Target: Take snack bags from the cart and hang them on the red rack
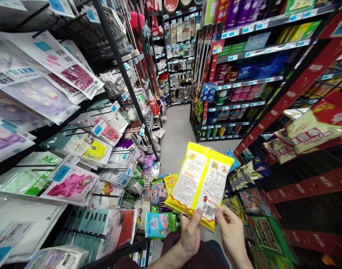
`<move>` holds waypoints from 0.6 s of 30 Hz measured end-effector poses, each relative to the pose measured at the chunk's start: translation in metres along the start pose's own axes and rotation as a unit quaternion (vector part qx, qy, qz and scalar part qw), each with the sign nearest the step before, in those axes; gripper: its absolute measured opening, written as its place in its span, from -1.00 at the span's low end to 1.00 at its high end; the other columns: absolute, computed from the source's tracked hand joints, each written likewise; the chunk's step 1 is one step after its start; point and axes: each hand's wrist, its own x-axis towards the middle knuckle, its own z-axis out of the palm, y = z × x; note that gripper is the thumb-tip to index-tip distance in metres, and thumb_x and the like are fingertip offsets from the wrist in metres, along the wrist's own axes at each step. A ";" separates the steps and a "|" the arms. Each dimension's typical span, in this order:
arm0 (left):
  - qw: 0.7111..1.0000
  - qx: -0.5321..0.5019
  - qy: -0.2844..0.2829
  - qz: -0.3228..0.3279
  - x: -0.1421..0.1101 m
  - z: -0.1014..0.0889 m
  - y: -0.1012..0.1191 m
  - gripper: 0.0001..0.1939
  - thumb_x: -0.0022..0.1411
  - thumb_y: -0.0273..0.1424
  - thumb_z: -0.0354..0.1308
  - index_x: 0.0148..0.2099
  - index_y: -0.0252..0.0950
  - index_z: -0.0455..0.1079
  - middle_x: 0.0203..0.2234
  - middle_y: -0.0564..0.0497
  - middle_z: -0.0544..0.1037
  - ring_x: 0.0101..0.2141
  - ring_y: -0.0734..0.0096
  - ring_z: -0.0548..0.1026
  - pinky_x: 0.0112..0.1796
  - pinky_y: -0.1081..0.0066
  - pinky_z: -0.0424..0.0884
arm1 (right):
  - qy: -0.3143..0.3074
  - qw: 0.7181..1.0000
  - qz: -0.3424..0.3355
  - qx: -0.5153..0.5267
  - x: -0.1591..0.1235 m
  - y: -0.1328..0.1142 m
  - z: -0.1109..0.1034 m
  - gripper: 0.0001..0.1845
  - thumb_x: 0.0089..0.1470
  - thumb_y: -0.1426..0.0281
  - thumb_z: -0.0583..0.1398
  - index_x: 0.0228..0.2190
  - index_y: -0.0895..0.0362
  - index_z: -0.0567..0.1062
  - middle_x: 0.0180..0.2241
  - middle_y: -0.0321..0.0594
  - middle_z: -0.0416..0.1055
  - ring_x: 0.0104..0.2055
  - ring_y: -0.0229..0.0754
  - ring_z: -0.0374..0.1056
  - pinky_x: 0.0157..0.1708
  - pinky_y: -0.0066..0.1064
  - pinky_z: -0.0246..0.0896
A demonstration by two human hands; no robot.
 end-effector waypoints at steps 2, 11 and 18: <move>1.000 0.001 -0.002 0.001 0.000 -0.001 -0.001 -0.31 0.15 -0.41 0.26 0.29 -0.13 0.11 0.11 -0.10 0.41 0.19 0.12 0.27 0.20 0.12 0.18 | 0.000 1.000 0.000 0.000 0.000 0.001 0.000 -0.56 -0.02 0.06 0.25 -0.64 0.15 0.38 -0.63 -0.30 0.28 -0.57 -0.27 0.17 -0.58 -0.50 0.15; 1.000 0.015 0.000 0.002 0.001 -0.003 -0.002 -0.33 0.14 -0.38 0.27 0.27 -0.19 0.15 0.11 -0.15 0.40 0.19 0.06 0.26 0.20 0.07 0.18 | -0.008 1.000 0.012 0.005 0.001 0.004 -0.001 -0.58 0.01 0.08 0.24 -0.62 0.15 0.37 -0.61 -0.29 0.30 -0.54 -0.26 0.19 -0.54 -0.51 0.16; 1.000 0.030 -0.001 0.003 0.002 0.000 -0.001 -0.37 0.14 -0.35 0.27 0.24 -0.22 0.20 0.10 -0.16 0.42 0.17 0.05 0.29 0.18 0.07 0.21 | -0.007 1.000 0.019 0.014 0.000 0.008 -0.004 -0.59 0.03 0.10 0.24 -0.61 0.14 0.36 -0.61 -0.31 0.28 -0.53 -0.27 0.17 -0.52 -0.51 0.14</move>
